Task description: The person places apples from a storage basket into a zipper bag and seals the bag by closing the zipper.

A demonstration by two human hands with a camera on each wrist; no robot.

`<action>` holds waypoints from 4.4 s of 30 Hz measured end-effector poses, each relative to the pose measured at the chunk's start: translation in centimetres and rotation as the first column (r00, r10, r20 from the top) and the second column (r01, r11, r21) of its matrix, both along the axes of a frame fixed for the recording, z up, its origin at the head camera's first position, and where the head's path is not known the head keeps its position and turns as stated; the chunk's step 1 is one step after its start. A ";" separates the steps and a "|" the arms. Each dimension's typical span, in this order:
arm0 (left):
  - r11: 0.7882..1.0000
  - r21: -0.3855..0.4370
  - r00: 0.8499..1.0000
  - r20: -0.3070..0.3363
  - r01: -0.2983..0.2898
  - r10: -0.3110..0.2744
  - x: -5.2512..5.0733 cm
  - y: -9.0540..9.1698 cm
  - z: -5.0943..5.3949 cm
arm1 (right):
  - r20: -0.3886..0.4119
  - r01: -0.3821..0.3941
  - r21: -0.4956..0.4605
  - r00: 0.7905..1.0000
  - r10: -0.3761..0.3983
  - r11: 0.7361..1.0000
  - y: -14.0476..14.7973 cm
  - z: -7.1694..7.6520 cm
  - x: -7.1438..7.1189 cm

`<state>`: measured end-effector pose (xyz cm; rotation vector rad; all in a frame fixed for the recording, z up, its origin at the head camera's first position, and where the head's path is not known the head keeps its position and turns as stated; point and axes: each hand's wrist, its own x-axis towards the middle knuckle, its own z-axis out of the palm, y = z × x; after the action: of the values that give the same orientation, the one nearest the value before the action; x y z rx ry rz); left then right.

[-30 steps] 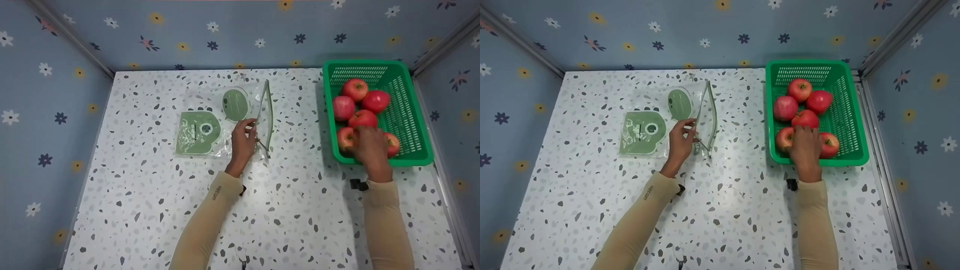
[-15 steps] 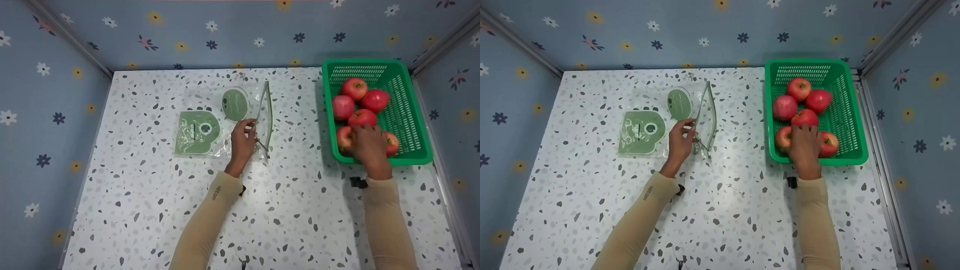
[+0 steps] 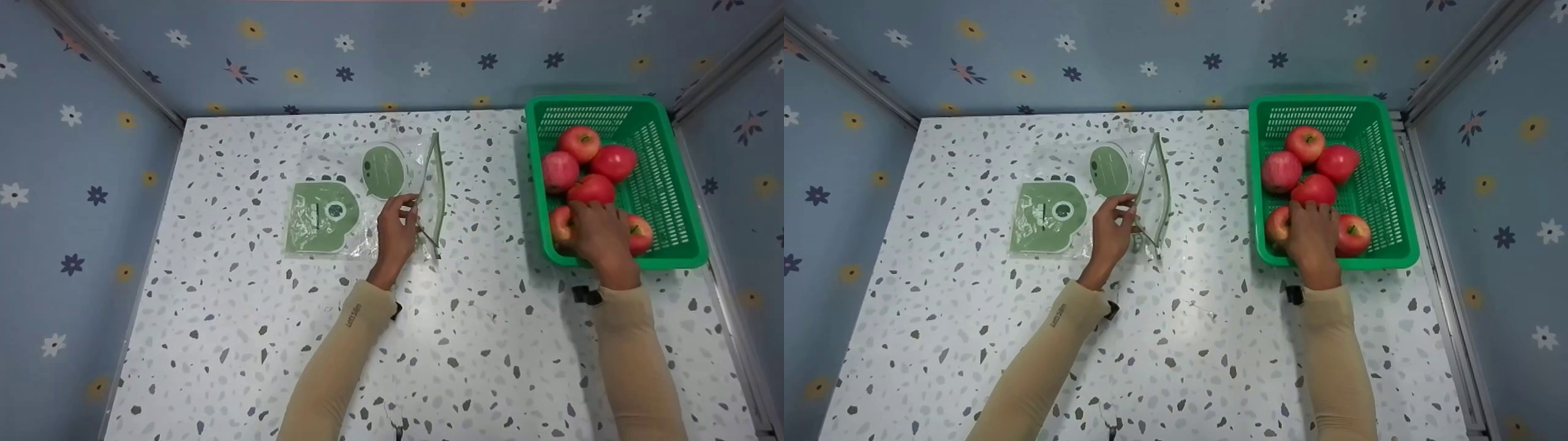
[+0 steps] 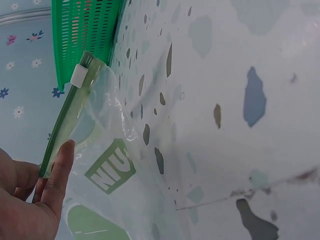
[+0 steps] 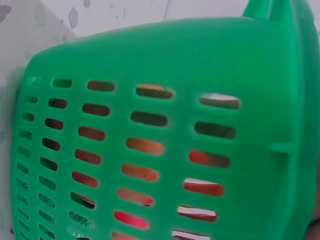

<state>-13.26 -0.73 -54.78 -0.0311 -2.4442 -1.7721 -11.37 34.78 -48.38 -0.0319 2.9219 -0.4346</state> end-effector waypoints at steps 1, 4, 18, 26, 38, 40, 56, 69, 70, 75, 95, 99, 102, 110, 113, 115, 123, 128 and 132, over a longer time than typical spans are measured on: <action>1.000 0.001 1.000 0.000 0.000 0.000 0.0 0.0 0.0 | -0.006 -0.002 -0.003 1.000 0.002 1.000 0.0 0.1 0.0; 1.000 0.005 1.000 0.001 -0.005 0.005 0.0 0.0 0.1 | -0.036 -0.014 -0.015 0.999 0.013 1.000 -0.1 0.2 0.2; 0.999 0.033 1.000 0.011 -0.001 0.001 0.0 0.0 0.0 | -0.245 -0.020 -0.049 0.969 0.007 0.999 -0.3 1.7 1.2; 1.000 0.009 1.000 -0.004 -0.004 0.004 -0.1 0.0 0.0 | -0.313 -0.012 -0.067 0.950 -0.010 0.998 -0.7 2.6 1.5; 1.000 0.016 1.000 0.011 -0.011 0.011 -0.1 0.0 -0.1 | -0.353 0.005 -0.096 0.935 -0.038 0.995 -1.7 4.1 1.2; 1.000 0.019 1.000 0.011 -0.009 0.009 -0.1 0.0 -0.1 | -0.363 0.004 -0.101 0.931 -0.040 0.995 -1.9 4.3 1.2; 1.000 0.003 1.000 -0.004 -0.003 0.003 0.1 0.1 -0.1 | -0.432 -0.042 -0.129 0.902 -0.017 0.991 -4.7 5.9 0.0; 1.000 0.012 1.000 0.002 0.001 -0.001 0.1 0.1 -0.1 | -0.495 -0.115 -0.039 0.865 0.080 0.993 -8.0 5.0 -0.7; 1.000 0.015 1.000 0.002 0.003 -0.003 0.1 0.1 -0.1 | -0.491 -0.120 -0.035 0.867 0.087 0.992 -8.3 4.9 -0.7; 1.000 0.018 1.000 0.003 0.005 -0.005 0.1 0.1 -0.2 | -0.457 -0.143 -0.011 0.881 0.122 0.990 -9.5 4.3 -0.8; 1.000 -0.021 1.000 -0.007 -0.005 0.005 -0.1 0.1 -0.3 | -0.479 -0.304 0.031 0.832 0.281 0.952 -13.3 2.1 -0.7; 1.000 -0.013 1.000 -0.011 -0.006 0.006 -0.1 0.1 -0.3 | -0.473 -0.324 0.027 0.830 0.297 0.946 -14.0 1.6 -0.7; 1.000 -0.012 1.000 -0.011 -0.010 0.010 -0.1 0.2 -0.3 | -0.468 -0.329 0.029 0.830 0.304 0.944 -14.4 1.3 -0.7; 1.000 -0.014 1.000 -0.010 -0.022 0.022 -0.2 0.3 -0.3 | -0.484 -0.349 0.030 0.815 0.319 0.937 -15.6 0.7 -0.6; 1.000 -0.003 1.000 -0.010 -0.020 0.020 -0.2 0.3 -0.4 | -0.479 -0.357 0.035 0.814 0.329 0.934 -16.0 0.6 -0.6; 1.000 -0.002 1.000 -0.005 -0.017 0.017 -0.2 0.3 -0.3 | -0.473 -0.361 0.040 0.814 0.336 0.932 -16.3 0.4 -0.7; 1.000 -0.003 1.000 0.007 -0.016 0.016 -0.1 0.3 -0.3 | -0.459 -0.372 0.033 0.819 0.344 0.928 -17.3 -0.3 -0.8; 1.000 -0.002 1.000 -0.010 -0.020 0.020 -0.1 0.3 -0.4 | -0.455 -0.376 0.030 0.820 0.347 0.926 -17.7 -0.9 -1.0; 1.000 -0.004 1.000 -0.016 -0.022 0.022 -0.2 0.3 -0.5 | -0.447 -0.377 0.033 0.823 0.352 0.925 -18.0 -1.4 -1.3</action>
<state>-13.45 -0.44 -55.23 -0.0190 -2.4279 -1.7512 -12.67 16.74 -49.76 -0.7917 3.2252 -0.4975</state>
